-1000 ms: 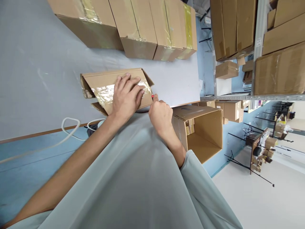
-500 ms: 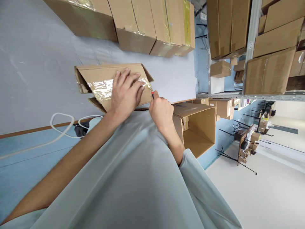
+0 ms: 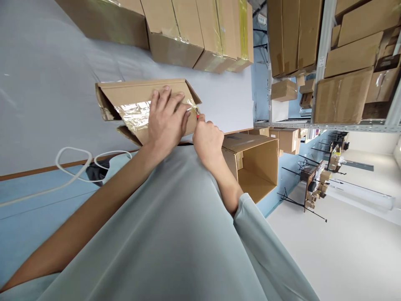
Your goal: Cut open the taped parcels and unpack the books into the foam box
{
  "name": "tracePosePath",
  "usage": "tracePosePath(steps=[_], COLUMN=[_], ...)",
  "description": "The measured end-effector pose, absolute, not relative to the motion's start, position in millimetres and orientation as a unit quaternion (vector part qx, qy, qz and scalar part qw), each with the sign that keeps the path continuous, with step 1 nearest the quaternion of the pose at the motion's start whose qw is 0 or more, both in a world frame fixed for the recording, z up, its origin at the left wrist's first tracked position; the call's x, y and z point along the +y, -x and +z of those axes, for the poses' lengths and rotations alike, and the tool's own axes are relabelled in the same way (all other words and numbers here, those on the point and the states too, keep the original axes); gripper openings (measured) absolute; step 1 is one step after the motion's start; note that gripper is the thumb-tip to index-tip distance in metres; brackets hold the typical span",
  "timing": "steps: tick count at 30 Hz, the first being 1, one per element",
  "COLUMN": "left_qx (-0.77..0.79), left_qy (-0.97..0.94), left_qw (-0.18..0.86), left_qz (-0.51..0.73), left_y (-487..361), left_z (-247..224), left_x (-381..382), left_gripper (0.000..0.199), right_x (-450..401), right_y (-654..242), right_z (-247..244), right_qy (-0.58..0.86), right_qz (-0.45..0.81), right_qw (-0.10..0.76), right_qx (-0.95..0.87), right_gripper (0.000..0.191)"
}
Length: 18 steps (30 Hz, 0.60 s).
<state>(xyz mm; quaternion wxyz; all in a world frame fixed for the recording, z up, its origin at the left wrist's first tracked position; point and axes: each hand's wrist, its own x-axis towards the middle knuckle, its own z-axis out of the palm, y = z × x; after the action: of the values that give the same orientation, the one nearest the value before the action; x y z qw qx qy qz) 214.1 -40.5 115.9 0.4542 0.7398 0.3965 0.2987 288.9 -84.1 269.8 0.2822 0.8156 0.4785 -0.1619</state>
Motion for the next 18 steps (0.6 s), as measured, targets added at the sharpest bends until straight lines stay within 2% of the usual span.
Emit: tracePosePath(steps=[7, 10, 14, 18], left_qx=[0.413, 0.395, 0.378, 0.371], left_qy=[-0.767, -0.782, -0.766, -0.75], left_qw=[0.432, 0.422, 0.418, 0.415], left_qz=[0.235, 0.233, 0.311, 0.357], left_y=[-212, -208, -207, -207], left_z=[124, 122, 108, 104], left_x=[-38, -42, -49, -51], left_gripper=[0.064, 0.062, 0.054, 0.042], right_x=[-96, -110, -126, -131], right_y=[-309, -323, -351, -404], right_z=[266, 269, 250, 186], right_qy=[-0.827, -0.83, -0.862, -0.884], right_qz=[-0.144, -0.158, -0.145, -0.116], right_qw=[0.311, 0.282, 0.147, -0.027], right_qx=[0.447, 0.456, 0.463, 0.451], right_gripper=[0.046, 0.05, 0.052, 0.055])
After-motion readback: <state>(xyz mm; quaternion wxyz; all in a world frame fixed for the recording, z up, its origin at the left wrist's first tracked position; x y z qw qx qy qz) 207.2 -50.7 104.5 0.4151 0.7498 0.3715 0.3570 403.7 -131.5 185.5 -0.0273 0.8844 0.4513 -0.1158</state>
